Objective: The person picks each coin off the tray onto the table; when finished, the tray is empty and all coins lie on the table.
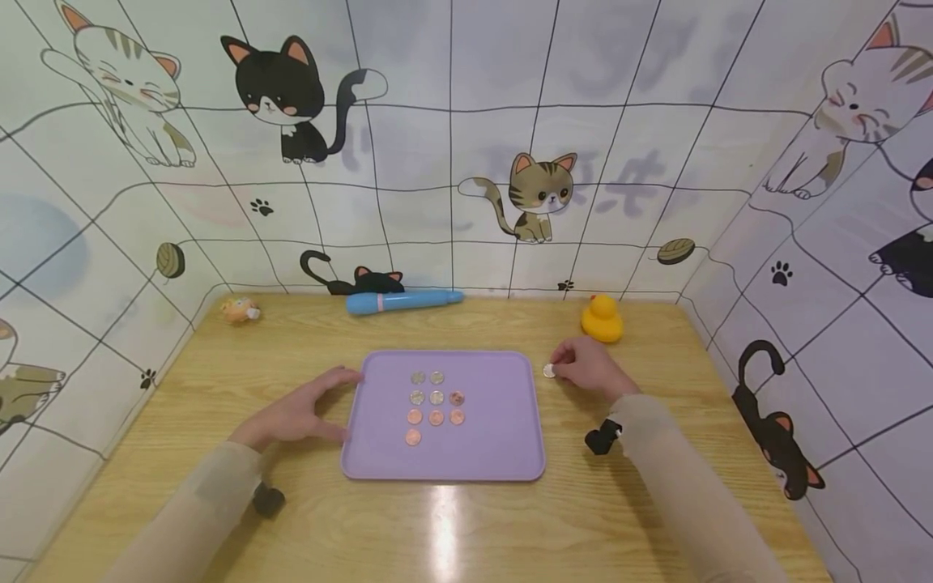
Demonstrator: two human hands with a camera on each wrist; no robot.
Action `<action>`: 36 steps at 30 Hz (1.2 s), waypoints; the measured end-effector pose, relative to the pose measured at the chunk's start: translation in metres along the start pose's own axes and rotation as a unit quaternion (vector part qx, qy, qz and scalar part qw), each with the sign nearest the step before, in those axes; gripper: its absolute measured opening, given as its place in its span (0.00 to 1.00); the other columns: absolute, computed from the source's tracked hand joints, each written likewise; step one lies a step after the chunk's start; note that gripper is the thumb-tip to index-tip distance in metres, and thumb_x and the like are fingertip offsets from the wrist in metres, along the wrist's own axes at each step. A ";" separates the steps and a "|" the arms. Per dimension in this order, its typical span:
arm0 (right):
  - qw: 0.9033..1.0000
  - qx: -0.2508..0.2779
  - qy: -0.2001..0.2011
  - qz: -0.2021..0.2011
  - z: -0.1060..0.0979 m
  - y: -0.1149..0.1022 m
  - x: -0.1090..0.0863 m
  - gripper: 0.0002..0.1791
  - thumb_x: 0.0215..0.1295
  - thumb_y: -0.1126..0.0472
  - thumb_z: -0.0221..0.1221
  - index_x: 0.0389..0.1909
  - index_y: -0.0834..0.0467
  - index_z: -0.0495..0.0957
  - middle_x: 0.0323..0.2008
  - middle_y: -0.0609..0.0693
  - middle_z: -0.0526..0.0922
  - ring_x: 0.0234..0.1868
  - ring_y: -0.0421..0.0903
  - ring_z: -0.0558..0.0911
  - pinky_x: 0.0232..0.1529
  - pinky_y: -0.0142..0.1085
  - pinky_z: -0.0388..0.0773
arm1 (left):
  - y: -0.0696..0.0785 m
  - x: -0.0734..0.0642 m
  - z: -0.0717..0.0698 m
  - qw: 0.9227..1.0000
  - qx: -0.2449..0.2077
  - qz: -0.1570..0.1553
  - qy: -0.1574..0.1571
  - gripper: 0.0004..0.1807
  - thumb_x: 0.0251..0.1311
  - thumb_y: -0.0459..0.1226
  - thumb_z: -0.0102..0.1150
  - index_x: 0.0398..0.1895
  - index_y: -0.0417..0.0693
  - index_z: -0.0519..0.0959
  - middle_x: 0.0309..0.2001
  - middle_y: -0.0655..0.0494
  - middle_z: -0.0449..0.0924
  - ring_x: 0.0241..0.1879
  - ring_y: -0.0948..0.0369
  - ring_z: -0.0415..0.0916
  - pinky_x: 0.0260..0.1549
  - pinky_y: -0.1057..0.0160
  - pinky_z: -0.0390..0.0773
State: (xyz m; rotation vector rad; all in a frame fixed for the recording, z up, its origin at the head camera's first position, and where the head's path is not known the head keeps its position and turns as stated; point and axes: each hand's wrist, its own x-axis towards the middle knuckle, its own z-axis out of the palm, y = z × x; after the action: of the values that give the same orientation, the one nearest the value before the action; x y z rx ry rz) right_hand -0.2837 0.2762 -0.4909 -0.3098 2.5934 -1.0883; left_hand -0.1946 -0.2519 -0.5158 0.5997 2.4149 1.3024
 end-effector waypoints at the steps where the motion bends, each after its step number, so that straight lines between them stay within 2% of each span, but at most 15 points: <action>1: 1.000 -0.004 0.000 0.003 0.000 0.000 0.000 0.06 0.70 0.68 0.66 0.43 0.66 0.83 0.34 0.55 0.85 0.32 0.47 0.80 0.33 0.32 0.82 | 0.000 0.000 0.000 1.000 0.001 0.000 0.000 0.52 0.50 0.43 0.84 0.78 0.52 0.66 0.76 0.51 0.62 0.78 0.45 0.53 0.76 0.33 0.47; 7: 0.999 -0.032 -0.001 0.010 0.001 -0.003 0.002 0.05 0.69 0.67 0.66 0.42 0.65 0.83 0.32 0.54 0.84 0.32 0.46 0.80 0.33 0.33 0.81 | -0.001 0.000 0.000 1.000 -0.005 0.004 -0.001 0.52 0.49 0.42 0.84 0.78 0.51 0.66 0.76 0.51 0.63 0.78 0.45 0.53 0.76 0.34 0.47; 21: 0.999 -0.048 0.004 0.015 0.001 -0.001 0.004 0.03 0.72 0.64 0.66 0.41 0.61 0.84 0.31 0.52 0.83 0.32 0.47 0.78 0.33 0.34 0.80 | 0.000 0.000 0.000 1.000 -0.014 0.002 -0.001 0.52 0.49 0.41 0.84 0.78 0.51 0.66 0.76 0.50 0.62 0.78 0.45 0.52 0.76 0.33 0.45; 26: 0.999 -0.046 0.000 -0.008 -0.002 0.001 0.003 0.03 0.72 0.64 0.65 0.42 0.59 0.84 0.37 0.52 0.84 0.36 0.48 0.79 0.34 0.34 0.80 | 0.000 0.000 0.001 1.000 -0.016 0.001 0.000 0.52 0.48 0.41 0.84 0.78 0.51 0.67 0.76 0.51 0.63 0.78 0.45 0.52 0.76 0.33 0.45; 29: 0.998 -0.055 0.002 -0.029 -0.004 -0.002 0.003 0.05 0.72 0.63 0.66 0.44 0.59 0.84 0.41 0.53 0.85 0.39 0.49 0.80 0.39 0.37 0.81 | -0.001 0.000 0.001 1.000 -0.013 -0.005 0.001 0.52 0.49 0.42 0.84 0.78 0.52 0.67 0.76 0.52 0.63 0.78 0.45 0.52 0.76 0.33 0.45; 34: 0.996 -0.052 -0.002 -0.068 -0.004 -0.020 0.000 0.09 0.71 0.62 0.68 0.47 0.61 0.84 0.42 0.54 0.87 0.41 0.51 0.83 0.42 0.39 0.81 | -0.001 0.000 0.001 1.000 -0.008 -0.003 0.002 0.52 0.49 0.42 0.84 0.78 0.51 0.67 0.76 0.51 0.63 0.78 0.45 0.52 0.76 0.33 0.45; 36: 0.996 -0.036 -0.010 -0.083 -0.002 -0.029 0.000 0.09 0.71 0.62 0.67 0.47 0.62 0.83 0.42 0.55 0.87 0.40 0.51 0.83 0.39 0.38 0.82 | -0.001 0.000 0.001 1.000 -0.008 -0.001 0.002 0.51 0.49 0.42 0.84 0.78 0.51 0.67 0.76 0.51 0.63 0.78 0.45 0.53 0.76 0.33 0.46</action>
State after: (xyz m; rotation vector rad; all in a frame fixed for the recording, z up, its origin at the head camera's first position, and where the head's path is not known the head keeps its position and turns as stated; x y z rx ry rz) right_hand -0.2821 0.2576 -0.4684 -0.5581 2.6305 -1.0394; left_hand -0.1944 -0.2518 -0.5165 0.5894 2.4055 1.3229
